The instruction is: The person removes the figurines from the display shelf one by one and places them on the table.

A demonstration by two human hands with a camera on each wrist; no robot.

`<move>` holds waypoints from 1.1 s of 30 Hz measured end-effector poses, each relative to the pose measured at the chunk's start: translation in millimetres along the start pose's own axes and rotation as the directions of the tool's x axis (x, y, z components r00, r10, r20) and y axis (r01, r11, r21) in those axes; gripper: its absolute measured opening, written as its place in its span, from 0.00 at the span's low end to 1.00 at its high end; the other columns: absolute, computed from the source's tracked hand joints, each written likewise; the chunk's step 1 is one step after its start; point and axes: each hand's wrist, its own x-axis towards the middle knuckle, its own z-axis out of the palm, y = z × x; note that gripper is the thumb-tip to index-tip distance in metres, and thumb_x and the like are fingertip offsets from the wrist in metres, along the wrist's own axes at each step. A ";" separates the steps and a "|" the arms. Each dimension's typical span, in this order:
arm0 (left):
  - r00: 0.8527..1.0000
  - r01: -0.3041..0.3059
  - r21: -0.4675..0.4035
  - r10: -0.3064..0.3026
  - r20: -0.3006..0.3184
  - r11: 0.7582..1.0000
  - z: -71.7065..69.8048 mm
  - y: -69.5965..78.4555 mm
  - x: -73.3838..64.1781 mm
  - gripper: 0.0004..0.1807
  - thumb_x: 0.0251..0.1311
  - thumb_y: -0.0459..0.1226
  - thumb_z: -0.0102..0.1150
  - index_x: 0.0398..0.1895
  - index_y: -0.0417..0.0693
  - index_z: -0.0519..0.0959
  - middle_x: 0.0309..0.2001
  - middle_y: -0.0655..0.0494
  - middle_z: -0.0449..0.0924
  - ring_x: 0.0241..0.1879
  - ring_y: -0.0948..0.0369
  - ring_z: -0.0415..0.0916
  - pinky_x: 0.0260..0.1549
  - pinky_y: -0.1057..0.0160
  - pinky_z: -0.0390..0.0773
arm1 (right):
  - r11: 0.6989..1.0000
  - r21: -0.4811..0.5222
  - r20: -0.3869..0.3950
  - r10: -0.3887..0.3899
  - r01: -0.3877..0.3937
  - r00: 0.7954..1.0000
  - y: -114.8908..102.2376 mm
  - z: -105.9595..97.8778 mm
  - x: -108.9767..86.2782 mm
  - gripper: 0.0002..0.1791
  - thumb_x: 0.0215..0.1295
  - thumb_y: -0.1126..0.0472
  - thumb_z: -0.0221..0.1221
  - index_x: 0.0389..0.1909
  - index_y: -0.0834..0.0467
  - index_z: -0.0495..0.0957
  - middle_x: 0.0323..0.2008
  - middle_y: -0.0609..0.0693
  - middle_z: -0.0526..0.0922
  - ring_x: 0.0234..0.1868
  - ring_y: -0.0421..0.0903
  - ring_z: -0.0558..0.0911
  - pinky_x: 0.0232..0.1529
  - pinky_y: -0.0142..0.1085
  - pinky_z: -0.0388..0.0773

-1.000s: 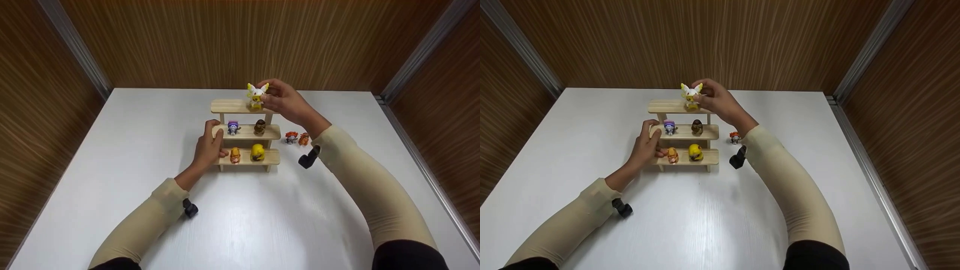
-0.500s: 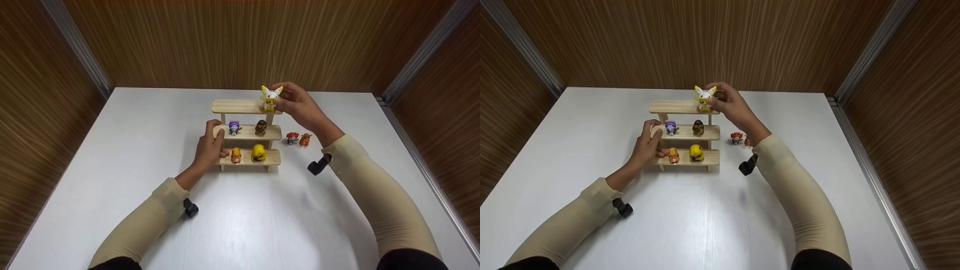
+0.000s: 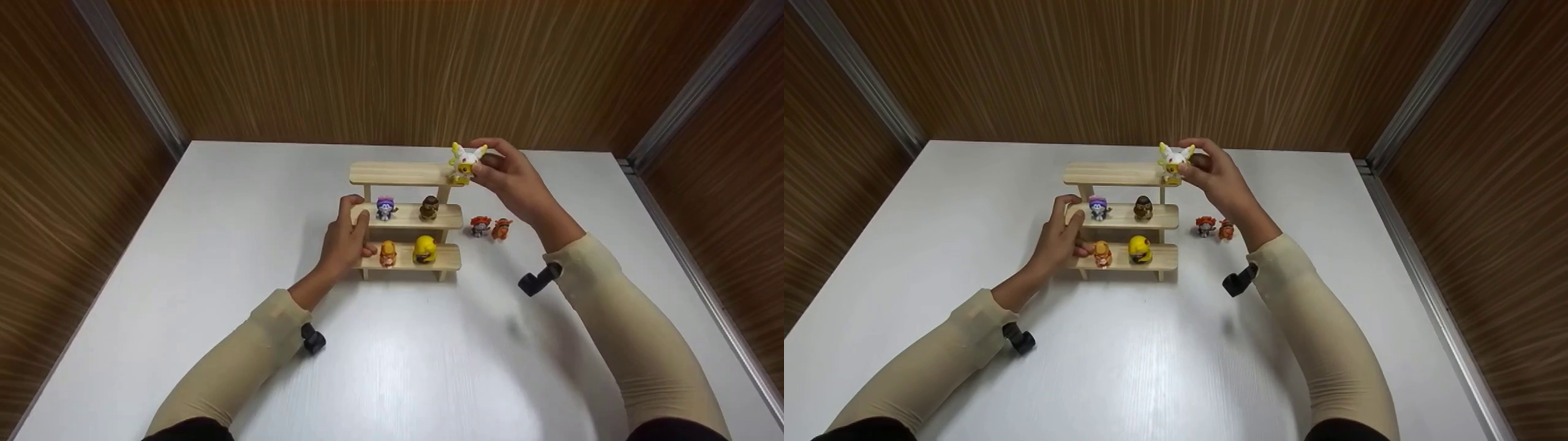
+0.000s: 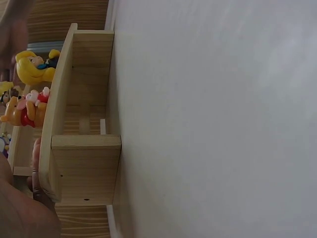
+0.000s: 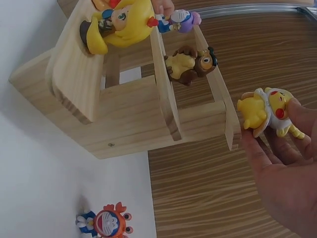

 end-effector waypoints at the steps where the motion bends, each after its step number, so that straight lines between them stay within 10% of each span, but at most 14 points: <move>1: 1.000 -0.002 0.002 0.002 0.000 1.000 0.1 -0.1 0.2 0.16 0.82 0.46 0.43 0.67 0.57 0.63 0.16 0.53 0.74 0.18 0.58 0.84 0.21 0.61 0.85 | 1.000 -0.001 -0.004 0.001 -0.001 1.000 0.5 -1.8 -1.6 0.23 0.76 0.62 0.59 0.68 0.54 0.69 0.66 0.61 0.73 0.65 0.54 0.78 0.66 0.38 0.77; 33: 1.000 0.001 -0.017 -0.001 0.008 1.000 0.7 -1.1 1.5 0.16 0.82 0.46 0.43 0.67 0.57 0.64 0.16 0.53 0.73 0.18 0.58 0.84 0.21 0.60 0.85 | 0.997 0.057 -0.035 0.059 -0.057 0.998 25.2 -57.9 -42.5 0.25 0.74 0.62 0.61 0.68 0.55 0.68 0.63 0.58 0.72 0.63 0.51 0.76 0.64 0.32 0.77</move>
